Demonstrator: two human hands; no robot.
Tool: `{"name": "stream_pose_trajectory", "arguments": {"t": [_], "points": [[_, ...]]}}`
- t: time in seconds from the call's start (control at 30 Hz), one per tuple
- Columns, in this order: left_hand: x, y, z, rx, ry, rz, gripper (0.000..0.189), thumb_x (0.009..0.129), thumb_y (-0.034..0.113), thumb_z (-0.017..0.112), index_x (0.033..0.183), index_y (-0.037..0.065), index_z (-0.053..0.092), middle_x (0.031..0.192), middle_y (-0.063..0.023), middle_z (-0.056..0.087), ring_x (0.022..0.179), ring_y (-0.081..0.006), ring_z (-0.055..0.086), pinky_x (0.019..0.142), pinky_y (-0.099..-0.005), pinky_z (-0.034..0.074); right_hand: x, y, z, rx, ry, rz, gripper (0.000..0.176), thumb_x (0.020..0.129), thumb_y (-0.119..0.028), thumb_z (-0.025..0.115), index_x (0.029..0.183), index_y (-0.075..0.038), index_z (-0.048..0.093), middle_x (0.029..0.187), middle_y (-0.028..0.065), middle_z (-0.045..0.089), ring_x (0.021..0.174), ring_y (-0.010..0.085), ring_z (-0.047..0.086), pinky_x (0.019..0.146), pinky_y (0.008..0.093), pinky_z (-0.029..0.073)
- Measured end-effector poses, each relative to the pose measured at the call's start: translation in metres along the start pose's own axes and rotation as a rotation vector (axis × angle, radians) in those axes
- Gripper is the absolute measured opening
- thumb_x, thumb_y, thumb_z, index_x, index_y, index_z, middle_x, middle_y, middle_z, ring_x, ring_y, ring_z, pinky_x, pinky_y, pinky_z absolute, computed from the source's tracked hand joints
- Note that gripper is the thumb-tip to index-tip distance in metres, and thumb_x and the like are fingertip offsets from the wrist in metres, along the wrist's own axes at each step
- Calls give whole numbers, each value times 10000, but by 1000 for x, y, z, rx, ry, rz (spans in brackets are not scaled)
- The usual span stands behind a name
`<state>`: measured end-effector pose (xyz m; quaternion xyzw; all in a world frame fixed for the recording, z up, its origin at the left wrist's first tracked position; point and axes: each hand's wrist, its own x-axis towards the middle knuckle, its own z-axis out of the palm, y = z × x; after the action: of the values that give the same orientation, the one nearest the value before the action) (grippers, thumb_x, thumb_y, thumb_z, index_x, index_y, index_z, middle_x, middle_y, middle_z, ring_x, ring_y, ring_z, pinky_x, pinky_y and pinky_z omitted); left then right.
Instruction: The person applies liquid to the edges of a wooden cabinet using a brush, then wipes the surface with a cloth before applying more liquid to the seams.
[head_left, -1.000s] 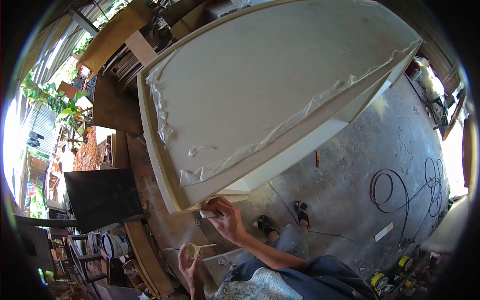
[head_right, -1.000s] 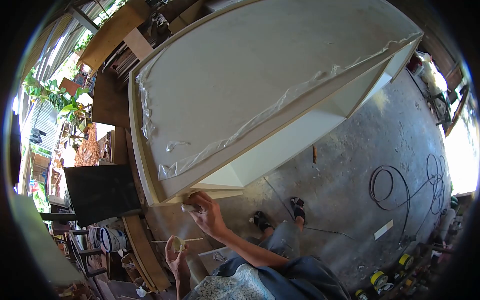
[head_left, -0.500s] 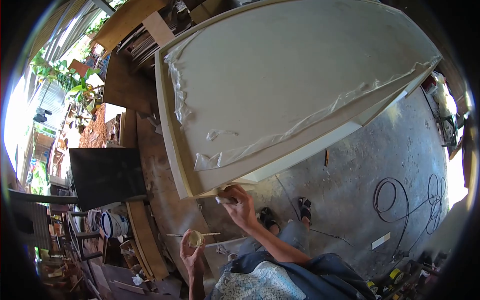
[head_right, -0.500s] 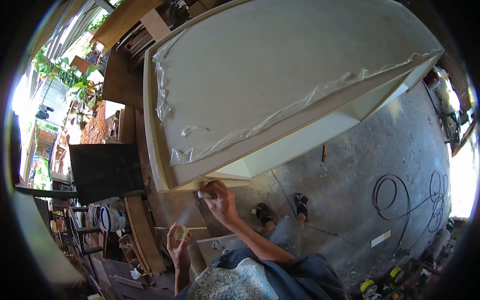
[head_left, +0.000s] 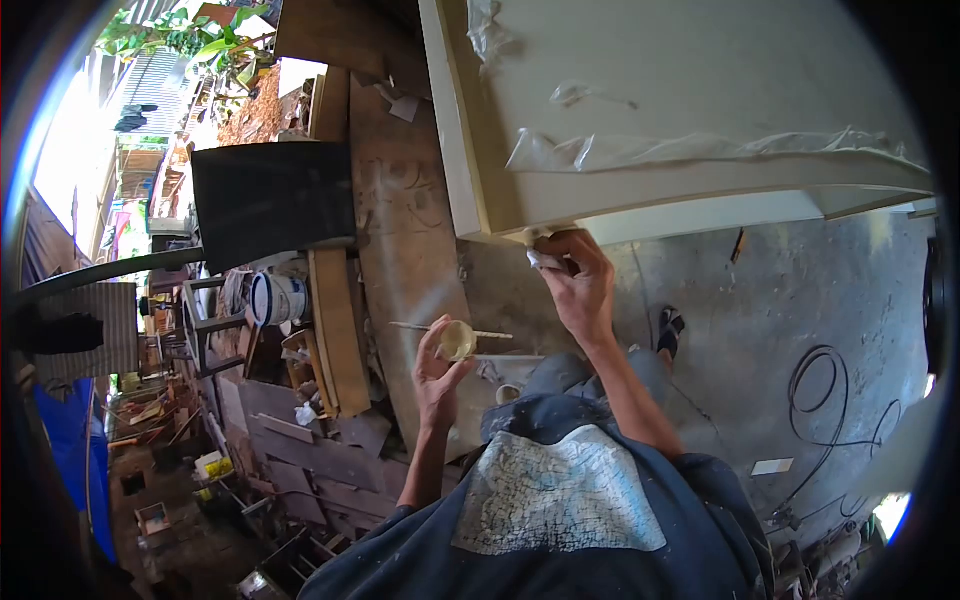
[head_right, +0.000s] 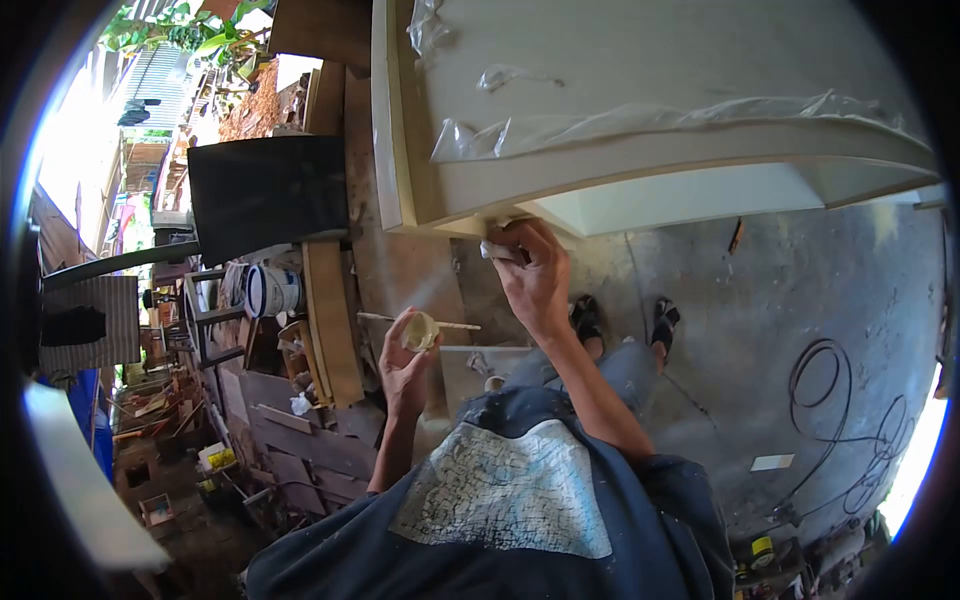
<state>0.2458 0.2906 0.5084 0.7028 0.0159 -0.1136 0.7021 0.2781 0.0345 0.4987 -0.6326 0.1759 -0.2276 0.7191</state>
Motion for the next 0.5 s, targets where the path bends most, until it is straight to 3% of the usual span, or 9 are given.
{"name": "stream_pose_trajectory", "arguments": {"t": [0.13,0.43,0.47,0.5], "points": [[0,-3,-3,-42,1,-46,677,808,-48,763,1440,7,528,1538,-117,461,1354,-237,519,1116,-402,471,2,-16,3,-3,-1,-105,180,797,118,742,937,10,708,991,64,674,889,144,664,798,261,525],[1,8,5,-10,-6,-34,657,809,-71,742,1428,2,533,1529,-115,461,1334,-242,533,1080,-422,523,-4,59,-23,-183,35,32,210,813,88,746,996,-14,735,982,60,717,872,163,701,797,294,557],[2,8,5,-2,-4,-38,652,811,-72,740,1425,3,534,1528,-114,461,1331,-243,535,1077,-424,526,-4,62,-24,-168,111,-7,207,824,30,772,1016,-41,741,928,104,710,822,226,717,728,339,560],[2,8,3,5,0,-43,648,812,-72,738,1423,4,535,1526,-114,461,1327,-245,538,1074,-426,529,-6,65,-25,-126,108,27,205,829,29,768,1020,-41,741,936,103,713,827,220,719,727,339,563]]}}
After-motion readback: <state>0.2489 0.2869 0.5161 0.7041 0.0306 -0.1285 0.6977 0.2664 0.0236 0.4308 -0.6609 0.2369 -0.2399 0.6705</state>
